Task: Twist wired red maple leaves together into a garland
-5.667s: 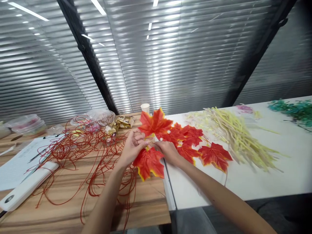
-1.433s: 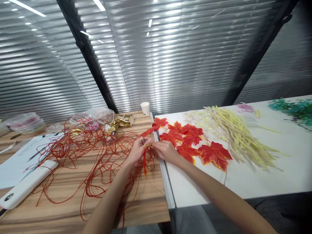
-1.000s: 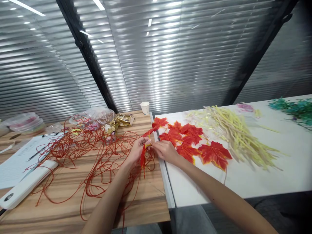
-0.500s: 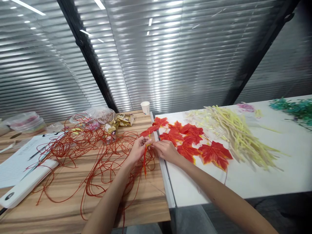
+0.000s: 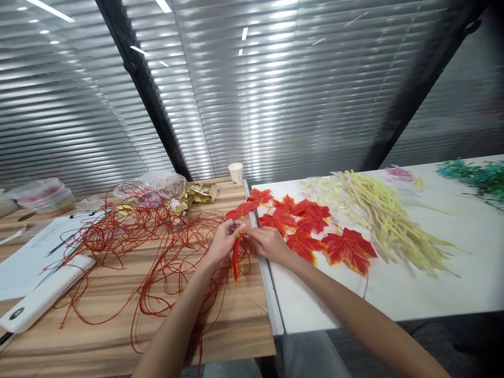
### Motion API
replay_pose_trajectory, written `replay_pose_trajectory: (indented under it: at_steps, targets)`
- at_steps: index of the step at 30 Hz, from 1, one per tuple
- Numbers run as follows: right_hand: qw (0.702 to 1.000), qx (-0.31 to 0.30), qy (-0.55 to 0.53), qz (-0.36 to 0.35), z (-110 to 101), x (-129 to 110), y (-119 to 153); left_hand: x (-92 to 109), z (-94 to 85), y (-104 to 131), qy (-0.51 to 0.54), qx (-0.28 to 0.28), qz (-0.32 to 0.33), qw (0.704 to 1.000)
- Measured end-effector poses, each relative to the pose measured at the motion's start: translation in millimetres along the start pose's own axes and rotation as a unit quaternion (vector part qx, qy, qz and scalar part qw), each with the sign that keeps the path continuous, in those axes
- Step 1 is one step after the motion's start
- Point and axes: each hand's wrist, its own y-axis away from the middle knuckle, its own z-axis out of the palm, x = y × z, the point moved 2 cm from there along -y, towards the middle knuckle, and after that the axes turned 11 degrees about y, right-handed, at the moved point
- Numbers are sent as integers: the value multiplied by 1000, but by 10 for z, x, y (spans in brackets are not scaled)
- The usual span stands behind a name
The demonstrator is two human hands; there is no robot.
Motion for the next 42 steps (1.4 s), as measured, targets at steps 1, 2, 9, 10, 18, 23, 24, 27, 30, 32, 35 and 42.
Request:
replay_pose_trajectory:
  at_steps: [1, 2, 9, 10, 18, 23, 24, 27, 30, 32, 35, 42]
  targets:
    - [1000, -6, 0, 5, 2, 6, 0, 3, -7, -1, 0, 4, 0, 1000]
    - [1000, -12, 2, 10, 4, 12, 0, 5, -12, -1, -1, 6, -4, 1000]
    - [1000, -18, 13, 12, -1, 24, -8, 40, -37, 13, -2, 13, -39, 999]
    - [1000, -17, 14, 12, -6, 20, -10, 45, -46, 11, -2, 15, -41, 999]
    - [1000, -10, 15, 11, -20, 13, -19, 72, -98, 1, -1, -15, -15, 1000]
    - [1000, -14, 19, 13, -24, 12, -25, 90, -112, 12, -1, -20, -37, 999]
    - [1000, -15, 18, 12, -25, 11, -26, 96, -114, 13, -4, -21, -42, 999]
    - [1000, -20, 18, 16, -25, 10, -26, 120, -109, 19, -16, -30, -57, 998]
    - [999, -25, 25, 26, -20, 11, -29, 135, -96, 23, -19, -30, -66, 997]
    - [999, -25, 30, 33, -19, 11, -31, 131, -89, 24, -18, -27, -74, 997]
    - [999, -23, 31, 34, -19, 8, -33, 117, -89, 21, -25, -24, -80, 996]
    - [999, -26, 26, 21, -17, 12, -23, 144, -95, 32, -43, -7, -62, 997]
